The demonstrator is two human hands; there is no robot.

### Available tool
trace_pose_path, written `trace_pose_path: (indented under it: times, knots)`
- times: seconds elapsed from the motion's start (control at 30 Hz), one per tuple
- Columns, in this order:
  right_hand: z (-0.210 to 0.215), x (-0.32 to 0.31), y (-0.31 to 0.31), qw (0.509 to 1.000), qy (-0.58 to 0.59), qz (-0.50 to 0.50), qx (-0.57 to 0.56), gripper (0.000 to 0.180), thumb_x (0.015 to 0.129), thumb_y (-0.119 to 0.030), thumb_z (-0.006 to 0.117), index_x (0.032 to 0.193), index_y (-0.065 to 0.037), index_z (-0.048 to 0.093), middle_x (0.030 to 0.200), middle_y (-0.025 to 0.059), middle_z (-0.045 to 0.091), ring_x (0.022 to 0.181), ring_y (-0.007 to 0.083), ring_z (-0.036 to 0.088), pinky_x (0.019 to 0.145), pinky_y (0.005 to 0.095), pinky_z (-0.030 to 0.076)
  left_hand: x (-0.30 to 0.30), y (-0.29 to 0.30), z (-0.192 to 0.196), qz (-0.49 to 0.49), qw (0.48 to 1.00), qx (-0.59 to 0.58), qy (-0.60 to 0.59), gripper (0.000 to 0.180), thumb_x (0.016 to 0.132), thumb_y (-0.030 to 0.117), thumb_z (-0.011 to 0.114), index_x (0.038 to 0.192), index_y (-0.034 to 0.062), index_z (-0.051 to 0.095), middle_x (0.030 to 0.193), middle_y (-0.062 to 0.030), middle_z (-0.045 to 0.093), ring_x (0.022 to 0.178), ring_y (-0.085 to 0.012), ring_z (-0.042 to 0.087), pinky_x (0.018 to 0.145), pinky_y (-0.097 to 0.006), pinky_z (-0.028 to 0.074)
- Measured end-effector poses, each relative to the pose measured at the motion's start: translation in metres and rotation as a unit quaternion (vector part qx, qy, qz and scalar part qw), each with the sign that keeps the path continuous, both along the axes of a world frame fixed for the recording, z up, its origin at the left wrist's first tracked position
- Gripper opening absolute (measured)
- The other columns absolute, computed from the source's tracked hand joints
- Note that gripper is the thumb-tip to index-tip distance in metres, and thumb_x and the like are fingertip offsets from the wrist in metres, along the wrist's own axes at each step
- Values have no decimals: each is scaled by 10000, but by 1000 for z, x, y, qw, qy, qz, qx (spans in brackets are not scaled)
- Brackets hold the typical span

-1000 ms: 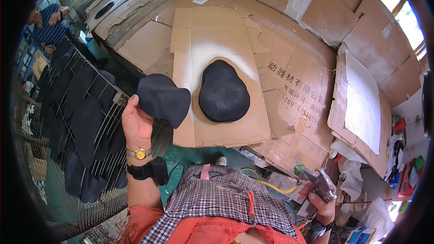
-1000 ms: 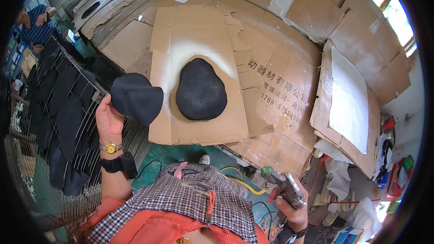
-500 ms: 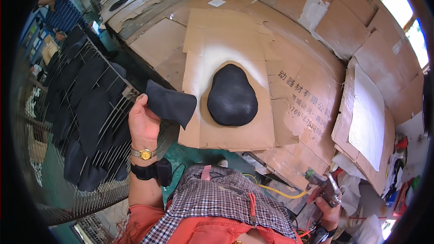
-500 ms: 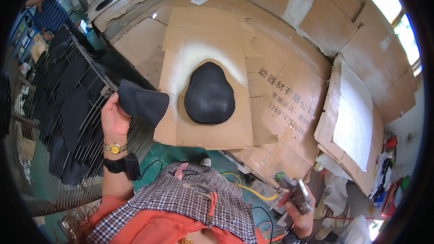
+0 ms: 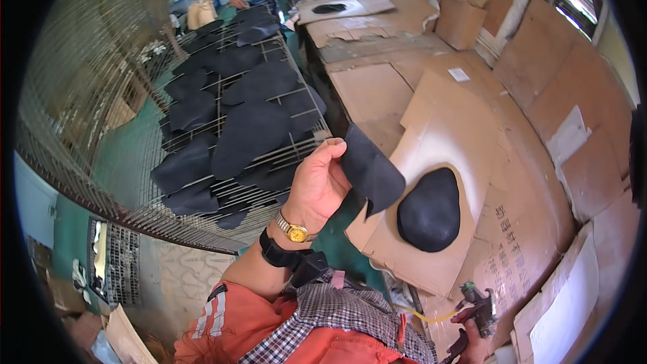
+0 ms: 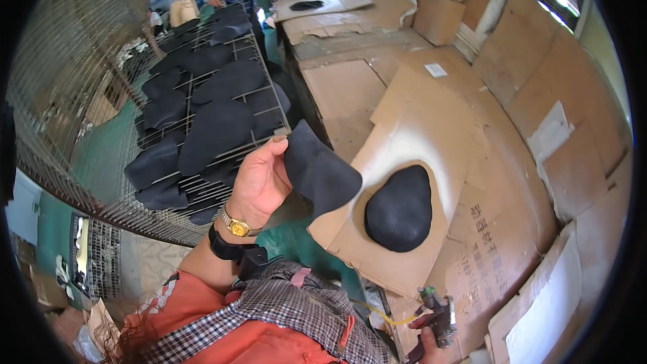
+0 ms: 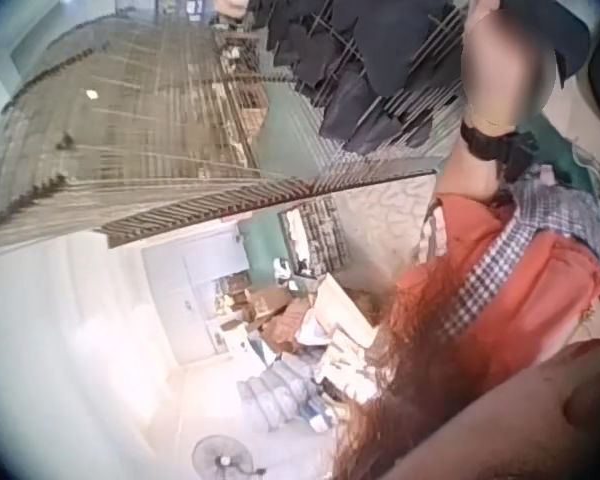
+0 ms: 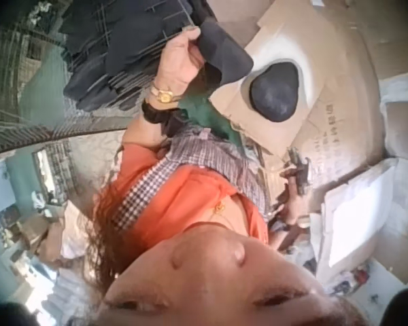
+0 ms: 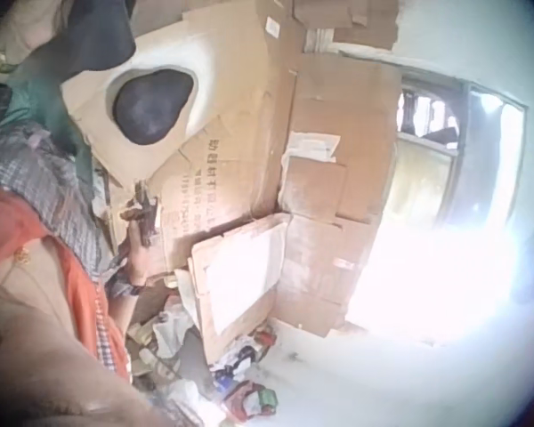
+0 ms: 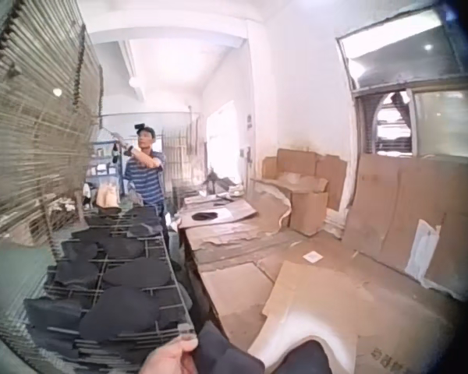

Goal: The person repeatedly picks up black shoe insoles from a wire rack and sprays them with a handheld spray gun. The person holds each insole, applies a coating, and places it on a cardboard sheet on the table. This process is repeated for multiple insoles throughout the video.

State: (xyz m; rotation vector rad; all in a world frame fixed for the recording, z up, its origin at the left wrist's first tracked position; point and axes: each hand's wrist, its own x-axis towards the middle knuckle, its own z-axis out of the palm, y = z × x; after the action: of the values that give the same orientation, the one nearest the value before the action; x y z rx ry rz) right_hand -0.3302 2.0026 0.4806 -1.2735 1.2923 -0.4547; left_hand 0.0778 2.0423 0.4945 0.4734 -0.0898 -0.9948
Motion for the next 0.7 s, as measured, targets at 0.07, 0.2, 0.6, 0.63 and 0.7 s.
trace_pose_path:
  times: [0.07, 0.2, 0.6, 0.63, 0.7]
  knots:
    - [3, 13, -9, 997, -35, 74, -11, 305, 902, -155, 600, 1190, -60, 566, 958, 30, 636, 433, 53, 424, 382, 202, 329, 8, 8, 19, 18, 999, -13, -26, 67, 903, 67, 510, 915, 85, 574, 949, -56, 654, 922, -231, 635, 874, -420, 505]
    - [-4, 50, -16, 988, -132, 79, 15, 314, 902, -140, 595, 1197, -37, 559, 972, 38, 638, 590, 63, 509, 492, 192, 391, 19, 25, 50, 34, 996, -41, -77, 114, 912, 105, 512, 993, 59, 579, 1023, -82, 659, 978, -232, 633, 924, -419, 484]
    - [-21, 97, -42, 977, -68, 198, 33, 267, 898, -129, 594, 1155, -56, 588, 939, 24, 640, 743, 68, 550, 608, 187, 419, 23, 100, 117, 105, 978, -111, -143, 251, 933, 155, 483, 1123, 15, 571, 1129, -141, 640, 1011, -268, 627, 936, -421, 480]
    - [-21, 101, -42, 976, -56, 206, 44, 274, 899, -121, 593, 1164, -52, 582, 951, 30, 637, 764, 80, 559, 638, 201, 435, 32, 110, 119, 138, 976, -85, -147, 219, 926, 150, 502, 1088, 25, 581, 1086, -128, 653, 987, -252, 634, 925, -407, 485]
    - [-23, 111, -40, 971, -95, 219, 25, 326, 868, -119, 612, 1170, -11, 556, 932, 65, 628, 779, 134, 587, 692, 259, 473, 58, 134, 121, 185, 968, -59, -159, 219, 919, 157, 519, 1065, 14, 598, 1053, -124, 666, 967, -247, 639, 916, -398, 487]
